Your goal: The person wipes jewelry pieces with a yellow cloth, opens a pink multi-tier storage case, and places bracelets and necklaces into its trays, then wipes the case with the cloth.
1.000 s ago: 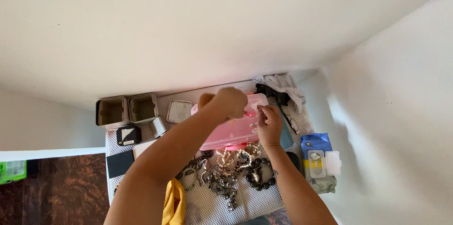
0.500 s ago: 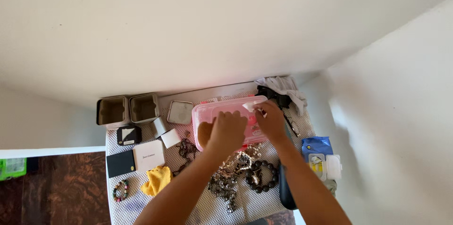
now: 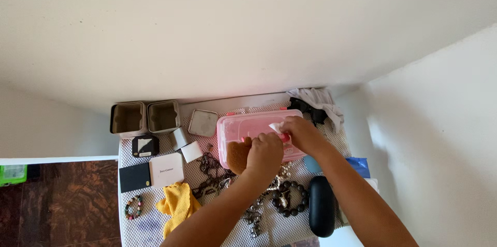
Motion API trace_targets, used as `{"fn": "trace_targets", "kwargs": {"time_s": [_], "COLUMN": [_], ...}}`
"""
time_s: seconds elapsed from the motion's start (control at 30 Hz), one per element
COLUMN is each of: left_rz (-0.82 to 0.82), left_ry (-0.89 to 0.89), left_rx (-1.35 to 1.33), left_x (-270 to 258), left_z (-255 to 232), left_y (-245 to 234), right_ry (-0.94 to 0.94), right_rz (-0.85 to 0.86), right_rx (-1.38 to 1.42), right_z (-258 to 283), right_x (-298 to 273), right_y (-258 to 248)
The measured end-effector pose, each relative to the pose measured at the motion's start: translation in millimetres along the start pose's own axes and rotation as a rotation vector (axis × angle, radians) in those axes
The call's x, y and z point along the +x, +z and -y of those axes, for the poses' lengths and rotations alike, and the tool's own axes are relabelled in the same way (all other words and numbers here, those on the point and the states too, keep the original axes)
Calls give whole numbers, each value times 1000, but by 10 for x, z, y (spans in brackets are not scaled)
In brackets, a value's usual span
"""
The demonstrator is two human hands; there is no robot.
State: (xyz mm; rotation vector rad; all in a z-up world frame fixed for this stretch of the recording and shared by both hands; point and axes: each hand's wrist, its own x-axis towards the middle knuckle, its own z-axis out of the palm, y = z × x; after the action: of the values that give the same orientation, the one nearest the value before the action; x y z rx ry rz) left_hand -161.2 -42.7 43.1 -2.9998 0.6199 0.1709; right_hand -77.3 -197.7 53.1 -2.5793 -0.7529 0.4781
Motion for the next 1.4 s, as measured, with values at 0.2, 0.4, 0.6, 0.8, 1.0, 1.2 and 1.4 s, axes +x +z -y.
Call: {"fn": "trace_targets", "kwargs": {"time_s": [0.2,0.4,0.6,0.8,1.0,1.2,1.4], "left_rz": [-47,-115,-103,-101,-83,-80,-105], "left_ry": [-15,-55,-59,-62,-71,-48,-53], "left_rx": [90,83,140,121,129,143,162], "left_x": [-9,-52,-44,-36,-40,-85,-86], "left_z": [-70,-113,-128,-130,-111,-94,-130], "left_y": [24,97,92,92,19,-35,-45], "right_ry": [-39,-206,-446,-541,-462,-490,-633], "right_rz": [-45,-16,220,212,88,141,181], "right_rx": [5,117,11,-321,-460,-352,-221], "right_z": [70,97,299,384,-14,52,407], "right_x": [353,596,770,684,256,418,870], "right_y": [114,331,86,-138,-402,-306,-93]}}
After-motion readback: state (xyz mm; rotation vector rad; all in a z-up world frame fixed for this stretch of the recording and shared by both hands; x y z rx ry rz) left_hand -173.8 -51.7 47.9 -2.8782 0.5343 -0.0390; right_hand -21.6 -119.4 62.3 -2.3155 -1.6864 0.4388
